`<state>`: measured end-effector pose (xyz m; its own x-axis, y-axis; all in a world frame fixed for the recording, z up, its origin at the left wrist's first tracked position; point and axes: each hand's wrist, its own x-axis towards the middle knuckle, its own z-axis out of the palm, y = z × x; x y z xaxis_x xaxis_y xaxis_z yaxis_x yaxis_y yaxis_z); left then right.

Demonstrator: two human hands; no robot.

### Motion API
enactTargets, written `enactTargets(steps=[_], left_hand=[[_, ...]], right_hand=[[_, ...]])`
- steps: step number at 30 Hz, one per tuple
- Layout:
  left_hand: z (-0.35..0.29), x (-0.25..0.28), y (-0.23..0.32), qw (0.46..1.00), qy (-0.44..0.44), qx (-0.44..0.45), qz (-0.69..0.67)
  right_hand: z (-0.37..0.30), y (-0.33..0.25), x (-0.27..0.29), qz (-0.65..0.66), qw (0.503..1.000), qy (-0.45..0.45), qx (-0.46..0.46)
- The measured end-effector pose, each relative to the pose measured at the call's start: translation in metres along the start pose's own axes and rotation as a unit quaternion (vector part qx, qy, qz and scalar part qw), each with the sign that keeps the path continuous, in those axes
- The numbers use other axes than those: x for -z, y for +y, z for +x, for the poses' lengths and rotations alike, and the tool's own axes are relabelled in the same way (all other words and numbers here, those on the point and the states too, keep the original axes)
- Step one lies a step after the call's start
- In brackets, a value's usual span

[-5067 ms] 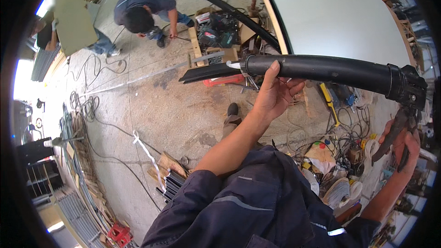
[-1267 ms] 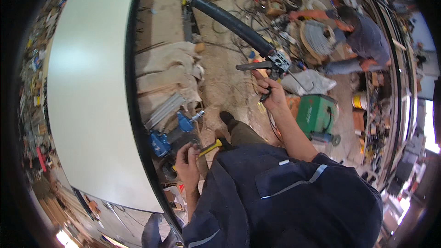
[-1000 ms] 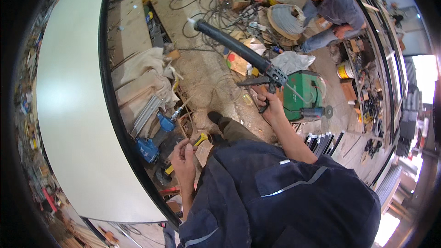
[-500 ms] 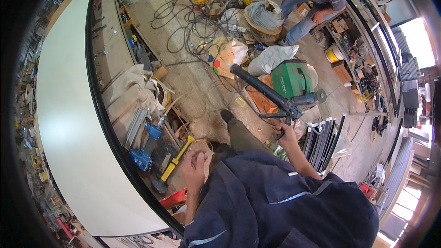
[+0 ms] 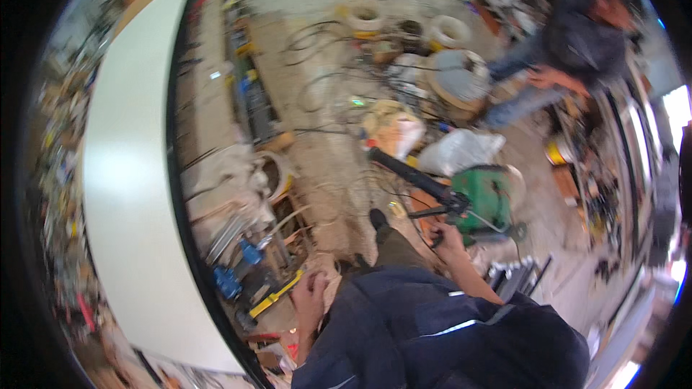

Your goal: The person assembles a large white panel onto a black metal frame using a hammer and a nail gun. They then place a wooden panel on top of the white panel and secure it with a hammer. The person works alongside another individual in a workshop setting.

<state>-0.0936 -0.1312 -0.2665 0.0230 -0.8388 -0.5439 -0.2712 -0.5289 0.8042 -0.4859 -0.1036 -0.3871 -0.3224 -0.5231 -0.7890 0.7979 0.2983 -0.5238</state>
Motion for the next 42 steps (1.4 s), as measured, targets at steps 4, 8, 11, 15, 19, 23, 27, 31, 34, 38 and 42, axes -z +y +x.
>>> enactTargets(steps=[4, 8, 11, 15, 19, 23, 27, 31, 34, 38, 42], left_hand=[[0.007, -0.015, 0.002, 0.996, 0.054, -0.037, -0.068], [-0.008, -0.009, 0.001, 0.990, 0.115, -0.002, -0.079], [-0.015, -0.003, -0.018, 0.983, 0.154, -0.002, -0.100], [-0.031, 0.016, -0.039, 0.972, 0.199, 0.007, -0.122], [-0.043, 0.034, -0.048, 0.952, 0.229, 0.022, -0.201], [-0.060, 0.053, -0.074, 0.938, 0.269, 0.034, -0.218], [-0.082, 0.066, -0.078, 0.924, 0.333, 0.068, -0.173], [-0.089, 0.058, -0.109, 0.884, 0.410, 0.070, -0.213], [-0.091, 0.045, -0.100, 0.830, 0.472, 0.117, -0.275], [-0.090, 0.022, -0.067, 0.793, 0.490, 0.217, -0.291], [-0.083, 0.004, -0.074, 0.792, 0.503, 0.202, -0.282]], right_hand=[[0.012, -0.054, -0.063, -0.011, 0.999, -0.031, 0.020], [0.005, -0.102, -0.160, -0.164, 0.960, -0.186, 0.128], [0.016, -0.114, -0.236, -0.240, 0.907, -0.266, 0.219], [0.014, -0.103, -0.326, -0.208, 0.899, -0.291, 0.254], [0.026, -0.084, -0.401, -0.124, 0.914, -0.333, 0.196], [0.022, -0.049, -0.476, -0.110, 0.901, -0.361, 0.211], [0.028, -0.026, -0.567, -0.182, 0.872, -0.367, 0.270], [0.070, -0.006, -0.654, -0.226, 0.832, -0.371, 0.346], [0.105, 0.021, -0.702, -0.329, 0.765, -0.366, 0.415], [0.164, 0.074, -0.716, -0.508, 0.467, -0.318, 0.650], [0.231, 0.111, -0.687, -0.522, 0.294, -0.396, 0.696]])
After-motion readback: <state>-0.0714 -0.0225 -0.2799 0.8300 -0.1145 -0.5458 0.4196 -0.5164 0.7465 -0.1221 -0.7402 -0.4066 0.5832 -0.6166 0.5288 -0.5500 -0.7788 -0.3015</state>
